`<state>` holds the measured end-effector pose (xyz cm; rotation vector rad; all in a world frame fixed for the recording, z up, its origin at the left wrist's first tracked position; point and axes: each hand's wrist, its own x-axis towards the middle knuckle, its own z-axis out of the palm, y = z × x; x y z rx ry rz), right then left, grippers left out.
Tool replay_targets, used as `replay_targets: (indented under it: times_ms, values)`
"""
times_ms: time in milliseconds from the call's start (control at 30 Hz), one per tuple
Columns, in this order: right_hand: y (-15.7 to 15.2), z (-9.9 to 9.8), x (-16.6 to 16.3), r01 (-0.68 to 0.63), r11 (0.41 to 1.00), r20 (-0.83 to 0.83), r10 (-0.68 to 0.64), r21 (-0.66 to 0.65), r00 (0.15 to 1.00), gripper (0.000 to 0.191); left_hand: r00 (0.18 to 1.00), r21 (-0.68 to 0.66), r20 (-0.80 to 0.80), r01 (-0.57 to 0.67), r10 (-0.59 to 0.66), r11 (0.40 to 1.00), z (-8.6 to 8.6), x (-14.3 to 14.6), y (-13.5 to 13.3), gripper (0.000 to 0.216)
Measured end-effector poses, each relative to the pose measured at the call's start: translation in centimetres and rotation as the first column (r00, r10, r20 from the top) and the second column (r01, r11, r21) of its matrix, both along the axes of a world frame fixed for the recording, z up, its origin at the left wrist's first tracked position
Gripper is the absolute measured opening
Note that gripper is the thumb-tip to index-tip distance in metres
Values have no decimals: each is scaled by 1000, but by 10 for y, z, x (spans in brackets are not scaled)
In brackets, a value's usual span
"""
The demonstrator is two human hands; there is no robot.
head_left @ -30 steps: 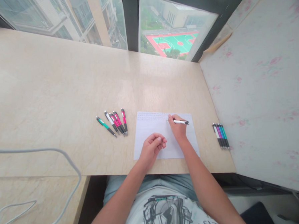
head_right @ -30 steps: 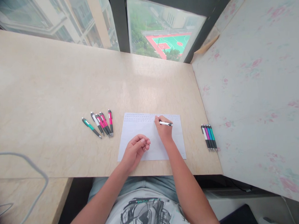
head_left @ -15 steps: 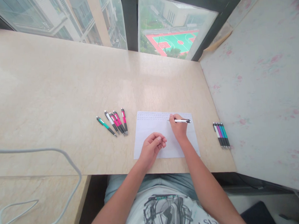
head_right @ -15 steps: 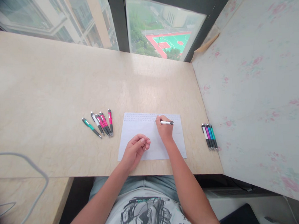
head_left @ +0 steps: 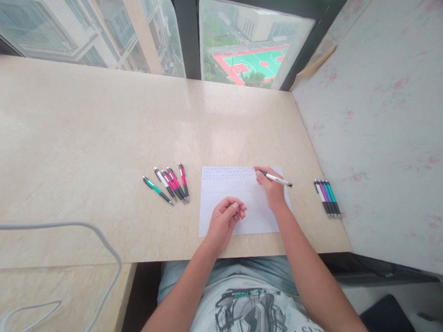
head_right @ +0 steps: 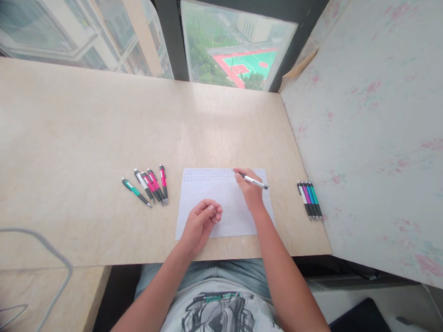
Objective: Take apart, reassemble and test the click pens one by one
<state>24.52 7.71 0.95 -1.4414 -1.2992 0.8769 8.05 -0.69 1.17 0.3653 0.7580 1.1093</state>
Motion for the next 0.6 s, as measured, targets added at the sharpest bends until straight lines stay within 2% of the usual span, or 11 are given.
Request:
replay_targets:
  times_ms: [100, 200, 300, 367, 600]
  values:
    - [-15, 8, 7, -78, 986, -164, 54, -145, 985, 34, 1000, -10, -4, 4, -4, 1000, 1, 0, 0, 13]
    - [-35, 18, 12, -209, 950, -297, 136, -230, 945, 31, 1000, -5, -3, 0, 0, 1000, 1, 0, 0, 13]
    - [-53, 25, 13, -306, 914, -425, 173, -268, 889, 69, 1000, 5, -4, -2, 2, 1000, 0, 0, 0, 13]
    - [-63, 28, 12, -322, 910, -478, 168, -260, 862, 87, 1000, 12, -6, -3, 3, 1000, 0, 0, 0, 13]
    - [-79, 25, 9, -366, 891, -568, 160, -269, 807, 113, 1000, 17, -25, -1, 1, 1000, 0, 0, 0, 15]
